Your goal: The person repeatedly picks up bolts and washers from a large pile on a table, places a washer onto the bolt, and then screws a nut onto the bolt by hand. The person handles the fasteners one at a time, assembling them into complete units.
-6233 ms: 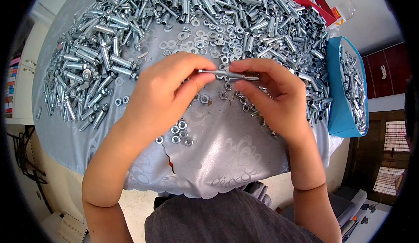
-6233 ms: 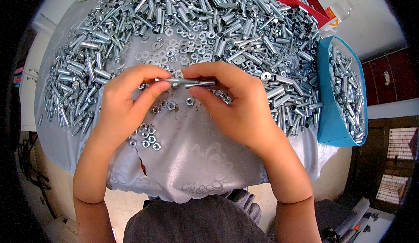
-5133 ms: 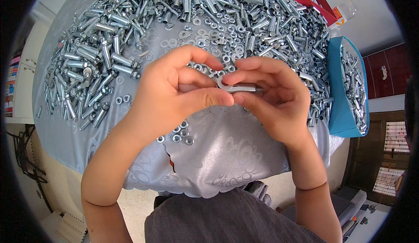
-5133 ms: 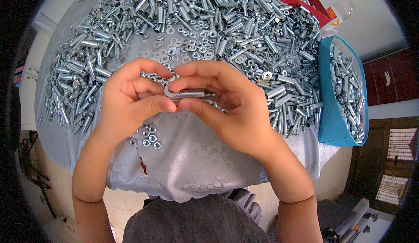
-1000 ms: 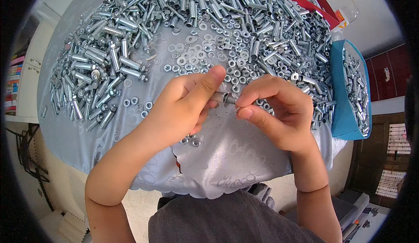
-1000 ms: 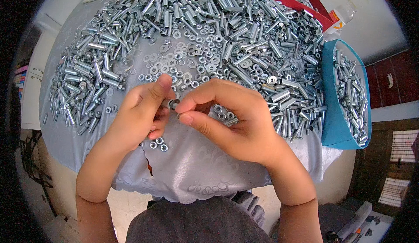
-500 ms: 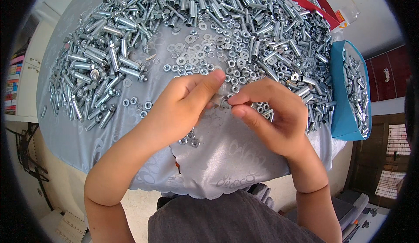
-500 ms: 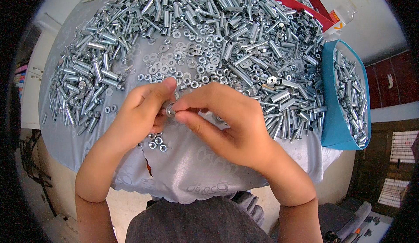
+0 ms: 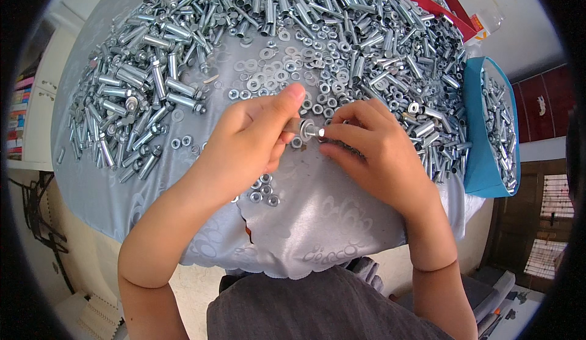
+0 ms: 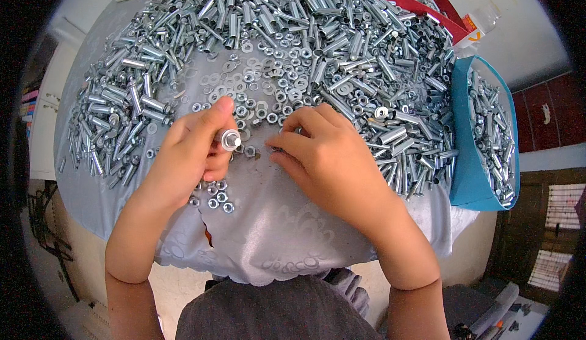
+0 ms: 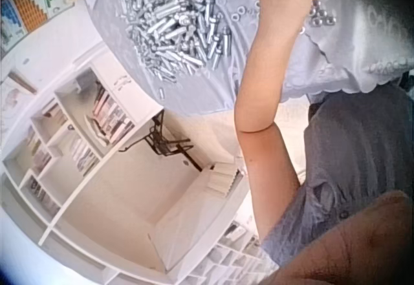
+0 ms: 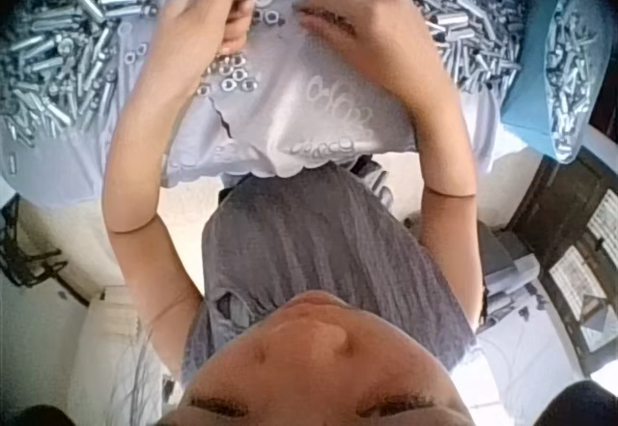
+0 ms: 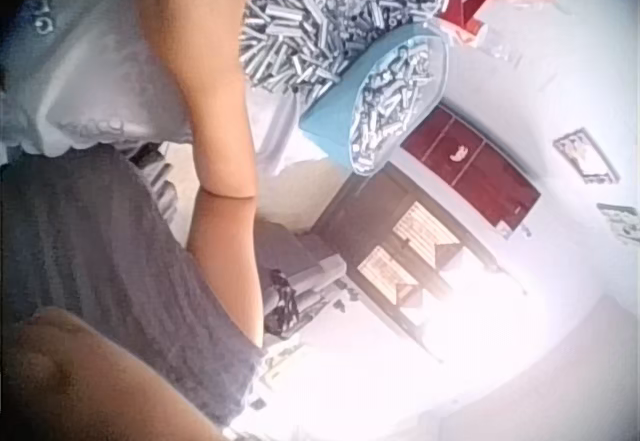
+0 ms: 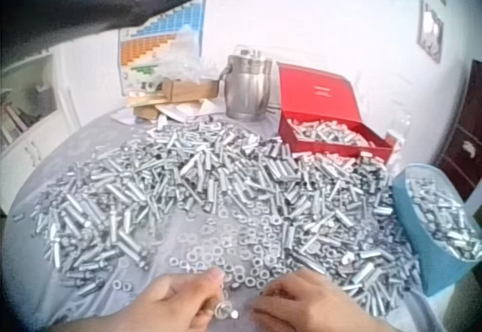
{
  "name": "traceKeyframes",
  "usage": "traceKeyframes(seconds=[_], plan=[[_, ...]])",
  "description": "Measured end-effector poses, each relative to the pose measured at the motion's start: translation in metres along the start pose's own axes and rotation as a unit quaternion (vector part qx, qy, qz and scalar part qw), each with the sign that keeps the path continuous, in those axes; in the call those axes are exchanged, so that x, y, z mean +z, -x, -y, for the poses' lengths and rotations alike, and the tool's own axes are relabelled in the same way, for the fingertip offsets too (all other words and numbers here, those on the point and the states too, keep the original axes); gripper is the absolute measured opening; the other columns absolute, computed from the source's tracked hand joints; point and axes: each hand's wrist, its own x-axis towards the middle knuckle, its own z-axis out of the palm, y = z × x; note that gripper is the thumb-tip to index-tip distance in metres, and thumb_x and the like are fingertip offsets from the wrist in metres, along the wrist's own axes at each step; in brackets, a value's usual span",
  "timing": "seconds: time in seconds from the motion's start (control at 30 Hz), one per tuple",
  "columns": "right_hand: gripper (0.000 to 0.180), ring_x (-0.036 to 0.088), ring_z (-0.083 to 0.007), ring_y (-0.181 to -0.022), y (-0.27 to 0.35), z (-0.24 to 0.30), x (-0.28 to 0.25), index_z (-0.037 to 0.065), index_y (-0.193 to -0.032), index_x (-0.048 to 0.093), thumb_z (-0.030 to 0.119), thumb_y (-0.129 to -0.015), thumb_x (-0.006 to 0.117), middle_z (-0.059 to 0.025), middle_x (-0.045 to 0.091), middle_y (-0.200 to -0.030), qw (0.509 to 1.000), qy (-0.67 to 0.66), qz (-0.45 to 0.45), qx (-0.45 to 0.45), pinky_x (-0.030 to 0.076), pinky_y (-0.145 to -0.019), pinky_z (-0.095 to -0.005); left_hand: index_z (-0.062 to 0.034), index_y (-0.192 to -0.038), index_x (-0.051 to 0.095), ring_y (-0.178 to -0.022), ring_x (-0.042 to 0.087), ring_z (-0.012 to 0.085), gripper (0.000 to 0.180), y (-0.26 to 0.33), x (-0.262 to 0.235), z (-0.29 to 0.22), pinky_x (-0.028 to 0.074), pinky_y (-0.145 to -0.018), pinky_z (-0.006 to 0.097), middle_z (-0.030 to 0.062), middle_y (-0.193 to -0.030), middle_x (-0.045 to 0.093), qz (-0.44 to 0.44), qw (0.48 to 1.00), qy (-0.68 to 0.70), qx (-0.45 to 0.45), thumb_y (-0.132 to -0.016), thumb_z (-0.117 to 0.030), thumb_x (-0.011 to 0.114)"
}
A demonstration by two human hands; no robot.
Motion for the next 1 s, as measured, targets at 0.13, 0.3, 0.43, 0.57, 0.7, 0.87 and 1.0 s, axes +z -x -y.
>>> traceKeyframes(seconds=[0.13, 0.3, 0.43, 0.57, 0.7, 0.87, 1.0], plan=[[0.017, 0.051, -0.0232, -0.077, -0.001, 0.000, 0.003, 0.005, -0.083, 0.061, 0.010, -0.068, 0.065, -0.0058, 0.053, -0.081, 1.000, 0.027, 0.009, 0.000, 0.044, -0.070, -0.0332, -0.0081, -0.063, 0.045, -0.038, 0.022, 0.0005, 0.045, 0.000, 0.003, 0.003, 0.017, -0.037, 0.018, -0.0080, -0.046, 0.030, -0.002, 1.000, 0.011, 0.004, -0.087, -0.046, 0.047], [0.018, 0.054, -0.0247, -0.077, -0.002, 0.000, -0.002, 0.003, -0.085, 0.059, 0.008, -0.069, 0.065, -0.0084, 0.056, -0.081, 1.000, 0.005, -0.020, -0.003, 0.044, -0.070, -0.0343, -0.0075, -0.063, 0.047, -0.039, 0.025, 0.0006, 0.045, 0.001, 0.005, 0.002, 0.018, -0.037, 0.018, -0.0080, -0.046, 0.031, -0.008, 1.000, -0.020, 0.004, -0.087, -0.046, 0.047], [0.016, 0.056, -0.0258, -0.077, -0.003, 0.005, -0.004, 0.003, -0.085, 0.059, 0.004, -0.070, 0.064, -0.0109, 0.059, -0.082, 0.991, -0.078, -0.091, 0.056, 0.045, -0.070, -0.0342, -0.0065, -0.064, 0.048, -0.039, 0.028, 0.0009, 0.046, 0.001, 0.006, 0.003, 0.021, -0.037, 0.018, -0.0066, -0.048, 0.034, -0.019, 1.000, -0.020, 0.006, -0.087, -0.046, 0.047], [0.022, 0.059, -0.0246, -0.080, -0.003, 0.007, -0.012, 0.001, -0.089, 0.059, -0.001, -0.068, 0.065, -0.0104, 0.061, -0.088, 0.986, -0.094, -0.133, -0.025, 0.047, -0.070, -0.0317, -0.0055, -0.064, 0.048, -0.040, 0.029, 0.0018, 0.045, 0.002, 0.008, -0.001, 0.024, -0.037, 0.019, -0.0049, -0.052, 0.037, -0.013, 1.000, 0.005, -0.012, -0.087, -0.045, 0.048], [0.025, 0.060, -0.0250, -0.080, -0.002, 0.014, -0.009, -0.001, -0.091, 0.060, -0.002, -0.068, 0.066, -0.0108, 0.061, -0.090, 0.982, -0.129, -0.120, -0.068, 0.048, -0.069, -0.0316, -0.0047, -0.065, 0.048, -0.041, 0.031, 0.0029, 0.044, 0.001, 0.006, 0.004, 0.025, -0.037, 0.019, -0.0044, -0.053, 0.038, 0.000, 1.000, 0.000, -0.014, -0.087, -0.043, 0.049], [0.026, 0.060, -0.0245, -0.080, -0.002, 0.011, -0.004, -0.001, -0.092, 0.060, -0.001, -0.067, 0.066, -0.0124, 0.061, -0.090, 0.980, -0.120, -0.114, -0.108, 0.048, -0.068, -0.0309, -0.0046, -0.066, 0.048, -0.042, 0.031, 0.0039, 0.043, 0.001, 0.006, 0.004, 0.026, -0.038, 0.020, -0.0039, -0.053, 0.037, -0.010, 0.999, 0.032, -0.017, -0.087, -0.043, 0.049], [0.026, 0.060, -0.0244, -0.079, -0.001, 0.012, -0.004, -0.001, -0.092, 0.061, -0.001, -0.067, 0.066, -0.0129, 0.060, -0.091, 0.978, -0.121, -0.119, -0.124, 0.049, -0.066, -0.0306, -0.0045, -0.067, 0.048, -0.043, 0.030, 0.0040, 0.043, 0.002, 0.008, 0.002, 0.027, -0.039, 0.020, -0.0042, -0.054, 0.036, 0.002, 0.998, 0.053, -0.023, -0.087, -0.042, 0.048]])
